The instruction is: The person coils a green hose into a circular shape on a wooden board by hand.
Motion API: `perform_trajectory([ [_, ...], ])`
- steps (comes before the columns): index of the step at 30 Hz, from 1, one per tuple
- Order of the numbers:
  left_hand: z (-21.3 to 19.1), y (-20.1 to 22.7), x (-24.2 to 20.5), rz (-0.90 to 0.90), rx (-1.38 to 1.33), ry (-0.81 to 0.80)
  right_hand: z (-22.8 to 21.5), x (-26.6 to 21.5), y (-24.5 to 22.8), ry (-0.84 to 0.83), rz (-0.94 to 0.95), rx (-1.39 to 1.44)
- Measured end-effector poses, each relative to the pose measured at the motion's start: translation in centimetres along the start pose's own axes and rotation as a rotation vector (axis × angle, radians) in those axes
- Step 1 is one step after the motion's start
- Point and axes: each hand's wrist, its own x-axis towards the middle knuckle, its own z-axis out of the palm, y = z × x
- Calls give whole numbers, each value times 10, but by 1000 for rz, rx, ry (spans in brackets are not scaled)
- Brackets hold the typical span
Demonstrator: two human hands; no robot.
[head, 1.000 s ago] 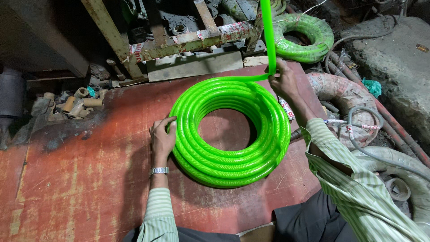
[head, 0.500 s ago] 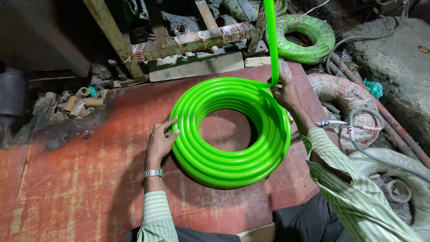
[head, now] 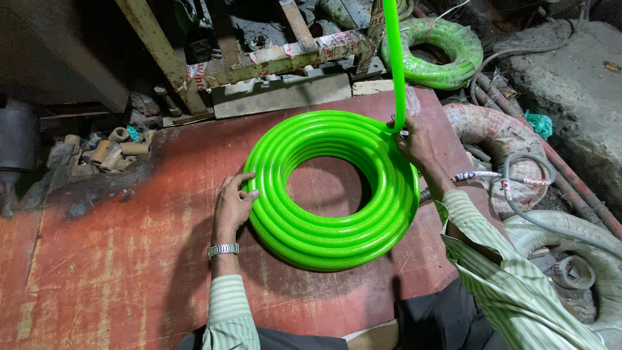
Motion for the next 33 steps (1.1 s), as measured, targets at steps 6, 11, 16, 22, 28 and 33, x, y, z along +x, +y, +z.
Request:
perform_trajectory([
  [6, -6, 5, -4, 18, 13, -28, 1, -1, 14, -28, 62, -32],
  [11, -18, 23, -13, -20, -121, -15, -14, -10, -30, -7, 188, 204],
  [16, -12, 35, -13, 105, -17, 100, -48, -6, -94, 268, 110, 466],
  [22, 21, 14, -2, 325, 170, 241, -80, 6, -91, 382, -59, 382],
  [28, 30, 7, 4, 272, 200, 303, -74, -23, -31, 251, 24, 161],
  [33, 37, -12, 12, 331, 215, 362, -60, -34, -52, 243, -28, 135],
])
